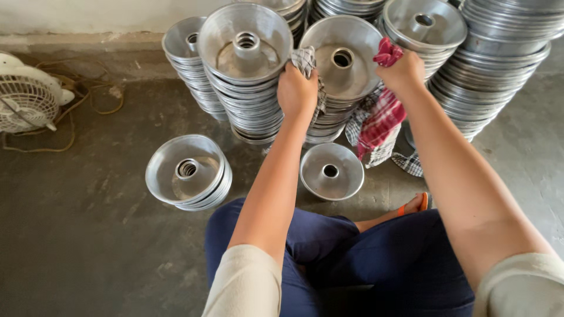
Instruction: The person sits on the floor and wipes the inside and outside of metal funnel-shaped parts using a cloth. They handle the parts one by one, rotating them to clean all surfaces, and place them back into a stack.
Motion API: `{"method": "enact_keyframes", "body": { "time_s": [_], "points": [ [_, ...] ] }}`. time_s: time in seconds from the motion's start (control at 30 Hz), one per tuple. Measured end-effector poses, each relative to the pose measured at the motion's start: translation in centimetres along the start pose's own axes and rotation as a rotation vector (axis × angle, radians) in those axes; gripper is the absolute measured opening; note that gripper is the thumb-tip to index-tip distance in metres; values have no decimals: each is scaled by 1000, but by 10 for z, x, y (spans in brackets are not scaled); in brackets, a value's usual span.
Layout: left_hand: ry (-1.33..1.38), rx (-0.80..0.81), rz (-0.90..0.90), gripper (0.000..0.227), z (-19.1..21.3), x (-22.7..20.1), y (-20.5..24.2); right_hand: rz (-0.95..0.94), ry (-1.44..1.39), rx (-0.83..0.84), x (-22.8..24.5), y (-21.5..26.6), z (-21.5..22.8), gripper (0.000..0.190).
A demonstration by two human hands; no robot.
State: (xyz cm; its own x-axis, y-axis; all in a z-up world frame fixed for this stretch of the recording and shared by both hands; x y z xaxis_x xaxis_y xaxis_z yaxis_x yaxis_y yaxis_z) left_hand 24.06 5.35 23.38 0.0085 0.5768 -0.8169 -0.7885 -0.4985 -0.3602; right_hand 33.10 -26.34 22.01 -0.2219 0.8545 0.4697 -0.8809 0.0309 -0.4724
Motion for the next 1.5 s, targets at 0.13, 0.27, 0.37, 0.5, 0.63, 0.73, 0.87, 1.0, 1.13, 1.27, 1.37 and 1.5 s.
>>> {"method": "enact_keyframes", "body": {
  "time_s": [0.13,0.27,0.37,0.5,0.63,0.73,0.87,1.0,1.13,1.27,1.37,1.5],
  "points": [
    [-134,59,77,47,-15,0,-8,-54,16,-74,-6,7,-6,52],
    [-214,36,67,36,-28,6,-16,-101,33,-10,-8,14,-14,58],
    [-264,65,78,26,-42,14,-26,-92,-72,36,-3,15,-13,62],
    [-268,129,91,32,-51,20,-30,-223,-401,170,-3,22,-19,62],
    [-154,176,145,42,-43,20,-30,-238,-661,297,12,30,-28,46],
    [-94,169,140,48,-35,10,-31,-260,-684,179,7,35,-18,50],
    [37,177,114,56,-23,-5,-28,-160,-891,232,24,36,-16,51],
    [292,157,59,57,0,-20,-11,-152,-1054,192,35,37,7,70],
    [665,257,42,50,19,-26,18,-136,-1082,48,43,52,47,74],
    [1005,368,180,48,26,-5,65,52,-1100,-12,64,91,83,82],
    [1073,396,317,48,31,32,101,145,-950,-64,80,127,95,81],
    [1114,470,621,56,17,92,149,199,-734,-114,93,176,93,73]
  ]
}}
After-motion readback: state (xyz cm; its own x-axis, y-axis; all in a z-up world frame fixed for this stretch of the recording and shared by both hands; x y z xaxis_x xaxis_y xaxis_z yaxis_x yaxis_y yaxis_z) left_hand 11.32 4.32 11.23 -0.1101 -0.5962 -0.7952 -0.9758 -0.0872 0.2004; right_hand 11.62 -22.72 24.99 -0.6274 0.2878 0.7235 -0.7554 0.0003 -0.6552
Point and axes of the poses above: each hand's wrist, its own y-axis away from the middle knuckle, its own z-axis out of the back of the hand, x = y × z, the point moved 10 cm from there along -y, towards the middle knuckle, and after that the axes turned 6 degrees about z, right-handed, at the moved point
